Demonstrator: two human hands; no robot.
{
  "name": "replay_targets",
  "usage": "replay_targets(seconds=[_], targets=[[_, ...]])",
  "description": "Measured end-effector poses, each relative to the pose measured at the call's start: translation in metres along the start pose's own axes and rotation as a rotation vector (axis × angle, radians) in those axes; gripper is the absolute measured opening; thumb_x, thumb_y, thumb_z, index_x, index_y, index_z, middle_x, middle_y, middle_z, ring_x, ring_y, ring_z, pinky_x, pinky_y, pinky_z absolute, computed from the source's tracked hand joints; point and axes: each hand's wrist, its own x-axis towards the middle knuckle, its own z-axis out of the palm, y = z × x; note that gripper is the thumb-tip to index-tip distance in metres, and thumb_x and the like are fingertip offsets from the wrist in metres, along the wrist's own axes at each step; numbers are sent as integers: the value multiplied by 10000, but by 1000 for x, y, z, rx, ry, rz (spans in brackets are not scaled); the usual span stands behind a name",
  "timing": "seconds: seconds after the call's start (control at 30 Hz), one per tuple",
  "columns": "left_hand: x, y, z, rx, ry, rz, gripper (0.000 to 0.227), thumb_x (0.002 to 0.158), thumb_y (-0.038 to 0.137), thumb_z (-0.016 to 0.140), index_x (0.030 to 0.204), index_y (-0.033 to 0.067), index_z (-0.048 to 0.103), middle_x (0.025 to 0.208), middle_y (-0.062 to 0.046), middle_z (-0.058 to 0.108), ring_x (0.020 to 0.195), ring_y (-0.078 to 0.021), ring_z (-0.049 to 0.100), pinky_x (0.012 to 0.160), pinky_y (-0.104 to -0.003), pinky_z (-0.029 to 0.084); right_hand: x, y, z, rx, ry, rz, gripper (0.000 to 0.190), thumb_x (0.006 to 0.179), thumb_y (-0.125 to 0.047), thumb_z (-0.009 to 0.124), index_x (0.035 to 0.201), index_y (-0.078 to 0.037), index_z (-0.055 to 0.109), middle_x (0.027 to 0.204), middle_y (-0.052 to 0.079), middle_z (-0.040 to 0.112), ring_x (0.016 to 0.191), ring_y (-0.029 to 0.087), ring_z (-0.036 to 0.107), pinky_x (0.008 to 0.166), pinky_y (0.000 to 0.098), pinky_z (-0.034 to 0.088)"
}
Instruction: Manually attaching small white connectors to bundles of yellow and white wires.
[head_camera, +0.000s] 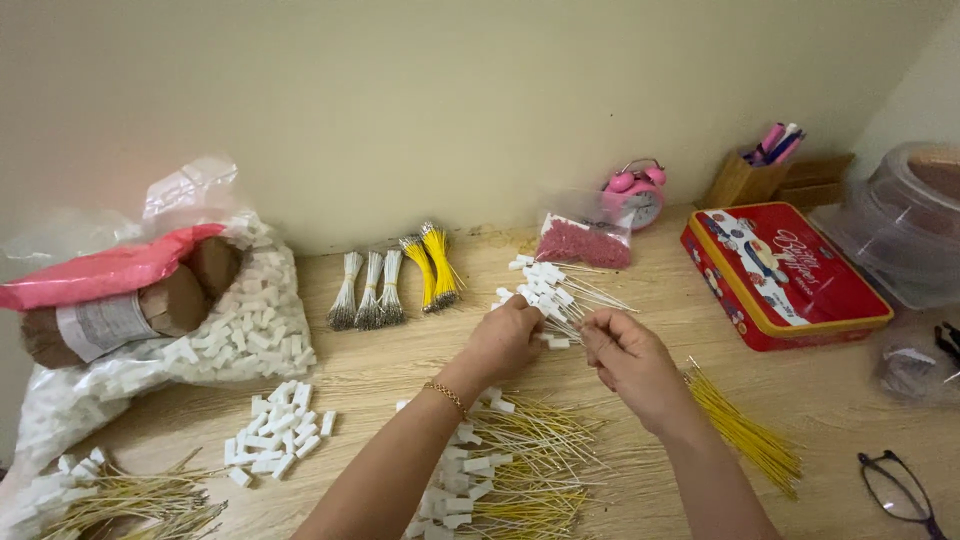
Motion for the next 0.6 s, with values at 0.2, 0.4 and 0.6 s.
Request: replay_targets(seconds=[0.2, 0.4, 0.6], targets=[[-24, 20, -37, -195, 76, -54, 120, 812, 171, 696, 915, 111, 705, 862, -133, 733, 869, -378, 751, 732, -517, 611, 1, 16, 6, -124, 12, -32, 132, 986, -101, 626, 1055, -26, 711, 630, 30, 500, 516, 67, 430, 456, 192, 341], [-69, 52, -94, -887, 120, -182, 238, 894, 89, 652, 1112, 58, 742, 782, -84, 715, 709, -154, 680, 690, -309, 597, -16, -17, 17, -343, 41, 4, 137, 931, -119, 703, 998, -30, 782, 703, 70, 600, 666, 149, 516, 575, 270, 444], [-127, 86, -123, -1321, 169, -287, 279, 947, 92, 651, 1181, -42, 719, 904, -120, 679, 803, -169, 707, 742, -295, 650, -34, -32, 40, -668, 79, 8, 130, 869, -238, 776, 958, -161, 831, 787, 89, 778, 725, 165, 725, 665, 295, 582]])
